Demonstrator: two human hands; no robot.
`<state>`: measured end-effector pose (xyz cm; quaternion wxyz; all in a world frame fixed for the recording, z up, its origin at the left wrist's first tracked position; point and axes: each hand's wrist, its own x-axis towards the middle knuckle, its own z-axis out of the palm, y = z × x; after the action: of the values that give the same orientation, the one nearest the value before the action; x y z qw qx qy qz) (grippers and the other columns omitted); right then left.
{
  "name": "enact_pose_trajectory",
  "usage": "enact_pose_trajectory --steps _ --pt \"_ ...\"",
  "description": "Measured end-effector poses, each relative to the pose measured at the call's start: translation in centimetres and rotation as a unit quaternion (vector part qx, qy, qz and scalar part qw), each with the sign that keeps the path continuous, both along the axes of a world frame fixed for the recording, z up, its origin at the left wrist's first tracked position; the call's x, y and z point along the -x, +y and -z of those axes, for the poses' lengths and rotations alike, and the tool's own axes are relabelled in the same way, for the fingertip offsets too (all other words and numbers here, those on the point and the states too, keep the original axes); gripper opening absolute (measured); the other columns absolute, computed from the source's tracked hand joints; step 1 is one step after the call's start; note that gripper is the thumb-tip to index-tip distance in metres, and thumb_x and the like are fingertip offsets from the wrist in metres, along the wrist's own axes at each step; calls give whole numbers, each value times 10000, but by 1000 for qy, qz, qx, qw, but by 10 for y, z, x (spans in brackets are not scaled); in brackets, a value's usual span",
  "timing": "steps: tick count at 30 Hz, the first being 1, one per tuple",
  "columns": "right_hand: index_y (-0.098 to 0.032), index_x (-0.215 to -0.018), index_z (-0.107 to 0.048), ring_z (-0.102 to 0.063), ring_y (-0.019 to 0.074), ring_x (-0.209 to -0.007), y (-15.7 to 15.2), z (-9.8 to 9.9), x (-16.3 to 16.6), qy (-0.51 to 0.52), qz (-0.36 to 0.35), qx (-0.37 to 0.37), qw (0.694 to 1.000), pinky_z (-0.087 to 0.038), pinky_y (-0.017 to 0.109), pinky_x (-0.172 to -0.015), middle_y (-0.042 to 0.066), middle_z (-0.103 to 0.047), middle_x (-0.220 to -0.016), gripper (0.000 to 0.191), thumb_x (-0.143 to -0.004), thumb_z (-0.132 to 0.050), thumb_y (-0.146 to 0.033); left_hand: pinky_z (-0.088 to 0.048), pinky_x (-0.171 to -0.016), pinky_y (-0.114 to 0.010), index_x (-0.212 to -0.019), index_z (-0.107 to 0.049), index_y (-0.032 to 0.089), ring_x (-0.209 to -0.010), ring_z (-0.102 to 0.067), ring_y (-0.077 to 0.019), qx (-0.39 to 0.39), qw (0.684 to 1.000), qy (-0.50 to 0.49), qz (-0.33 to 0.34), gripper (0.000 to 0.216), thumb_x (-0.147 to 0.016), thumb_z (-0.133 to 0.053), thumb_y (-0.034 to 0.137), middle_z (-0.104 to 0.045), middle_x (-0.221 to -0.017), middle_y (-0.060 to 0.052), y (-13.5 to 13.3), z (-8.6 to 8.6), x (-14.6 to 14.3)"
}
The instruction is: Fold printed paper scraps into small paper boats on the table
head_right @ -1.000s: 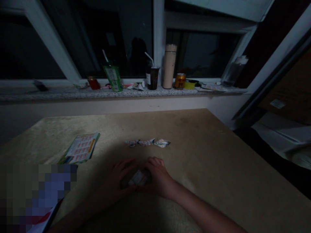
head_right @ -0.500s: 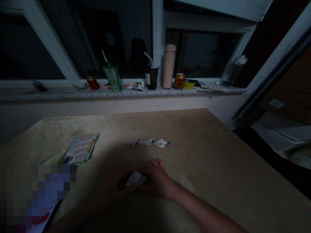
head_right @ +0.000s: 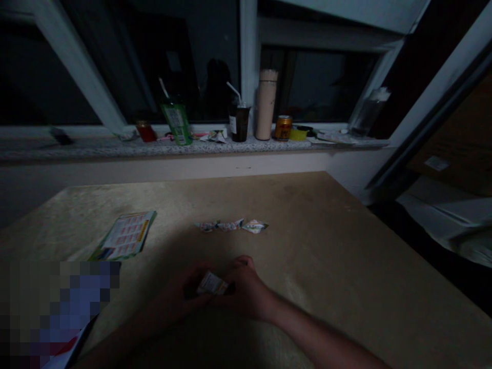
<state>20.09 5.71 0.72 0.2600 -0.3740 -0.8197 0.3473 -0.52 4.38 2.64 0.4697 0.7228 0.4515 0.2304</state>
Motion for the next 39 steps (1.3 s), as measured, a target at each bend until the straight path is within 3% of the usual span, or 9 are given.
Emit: enact_pose_trajectory --steps 6,10,14,18,21,27,32,39 --pt "-172 -649 -643 -551 138 -678 -4 -7 0 66 -28 51 996 -342 328 -874 -35 -590 -618 377 -809 -627 -513 -456 -818 -306 -1060 -614 208 -893 -596 -220 -28 998 47 44 257 -867 -544 362 -665 -991 -30 -7 -16 1" --pt "-160 -749 -685 -536 139 -675 -5 -6 -2 102 -42 128 986 -420 255 -694 -11 -604 -695 356 -817 -616 -502 -435 -861 -297 -1113 -622 238 -926 -595 -220 -52 997 43 48 293 -921 -442 367 -674 -1042 -25 -10 -21 2" --pt "-164 -862 -703 -505 109 -603 -10 -3 0 132 -81 214 965 -400 206 -562 -20 -618 -720 283 -815 -639 -435 -431 -862 -285 -1168 -626 249 -937 -606 -224 -51 998 2 33 344 -917 -452 407 -684 -1060 -27 -9 -18 -1" --pt "-167 -877 -705 -510 104 -597 -14 -6 2 153 -85 268 947 -409 204 -565 -18 -633 -733 274 -806 -651 -426 -474 -641 -230 -1073 -689 211 -636 -626 -170 -16 1000 -8 24 403 -951 -370 426 -704 -774 -20 -10 -12 -6" --pt "-174 -856 -717 -548 113 -631 -15 -9 2 193 -109 295 929 -441 216 -613 -4 -654 -775 298 -802 -649 -459 -420 -458 -187 -1124 -663 175 -450 -540 -129 20 1000 -19 7 472 -966 -318 455 -662 -634 -4 -12 -9 -10" --pt "-180 -879 -722 -586 131 -693 -14 -12 6 242 -126 315 909 -462 231 -660 10 -662 -809 312 -785 -666 -471 -386 -407 -170 -1067 -674 149 -419 -506 -111 52 998 -40 -13 542 -928 -353 563 -656 -635 -14 -9 -7 -12" --pt "-148 -820 -701 -564 123 -641 -12 -19 4 241 -88 322 911 -451 221 -619 0 -630 -718 338 -768 -675 -481 -429 -475 -193 -816 -696 138 -481 -567 -135 52 997 -49 -4 595 -856 -414 661 -655 -620 -31 -4 -7 -10" --pt "-122 -670 -629 -392 68 -494 -6 -12 -2 157 -27 275 948 -316 182 -461 -47 -485 -562 351 -759 -668 -460 -394 -447 -180 -644 -625 159 -409 -541 -122 44 999 -12 -28 557 -909 -365 574 -565 -469 22 -4 -6 -14"
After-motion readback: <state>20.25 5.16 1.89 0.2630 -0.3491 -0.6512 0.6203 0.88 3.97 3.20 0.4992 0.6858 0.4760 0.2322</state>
